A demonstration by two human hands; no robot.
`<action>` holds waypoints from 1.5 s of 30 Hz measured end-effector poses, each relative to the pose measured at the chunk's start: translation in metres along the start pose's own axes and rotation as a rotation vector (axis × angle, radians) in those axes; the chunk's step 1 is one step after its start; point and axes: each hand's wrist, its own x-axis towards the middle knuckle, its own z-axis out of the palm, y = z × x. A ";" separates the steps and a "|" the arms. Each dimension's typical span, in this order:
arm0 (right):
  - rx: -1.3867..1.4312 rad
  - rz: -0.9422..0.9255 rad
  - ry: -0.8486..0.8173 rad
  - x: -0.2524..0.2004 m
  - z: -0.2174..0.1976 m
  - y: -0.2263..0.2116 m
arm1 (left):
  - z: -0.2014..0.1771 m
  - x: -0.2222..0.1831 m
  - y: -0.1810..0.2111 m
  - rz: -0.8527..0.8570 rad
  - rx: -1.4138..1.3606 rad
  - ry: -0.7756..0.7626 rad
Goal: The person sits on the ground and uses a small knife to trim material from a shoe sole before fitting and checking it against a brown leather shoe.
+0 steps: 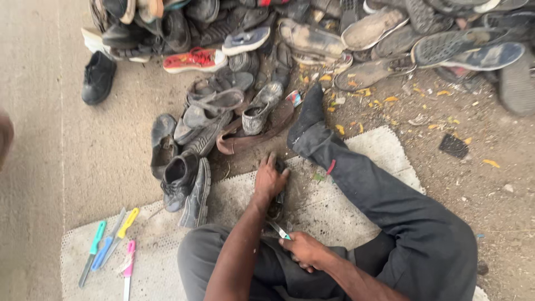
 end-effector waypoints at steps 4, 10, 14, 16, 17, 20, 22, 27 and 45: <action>-0.476 -0.056 0.151 0.002 -0.022 0.019 | -0.028 -0.034 0.051 -0.111 0.442 -0.091; -0.966 -0.723 0.343 -0.006 -0.074 0.069 | -0.038 -0.052 0.032 -0.264 0.214 -0.140; -0.416 -0.154 0.248 -0.046 -0.071 0.044 | -0.035 -0.029 -0.028 -0.292 -0.214 0.070; -0.350 -0.146 0.296 -0.053 -0.070 0.033 | -0.033 -0.017 -0.050 -0.301 -0.444 0.155; -0.367 -0.213 0.320 -0.050 -0.073 0.027 | -0.034 -0.010 -0.055 -0.320 -0.551 0.175; -0.426 -0.337 0.376 -0.035 -0.078 0.031 | -0.053 -0.014 -0.046 -0.391 -0.746 0.326; -0.522 -0.361 0.396 -0.021 -0.083 0.041 | -0.074 -0.014 -0.004 -0.327 -0.773 0.449; -0.669 -0.537 0.487 0.010 -0.093 0.051 | -0.064 -0.068 0.181 0.201 -0.740 0.089; 0.450 -0.279 0.300 0.053 -0.083 0.034 | 0.005 -0.118 0.017 -0.326 0.219 0.019</action>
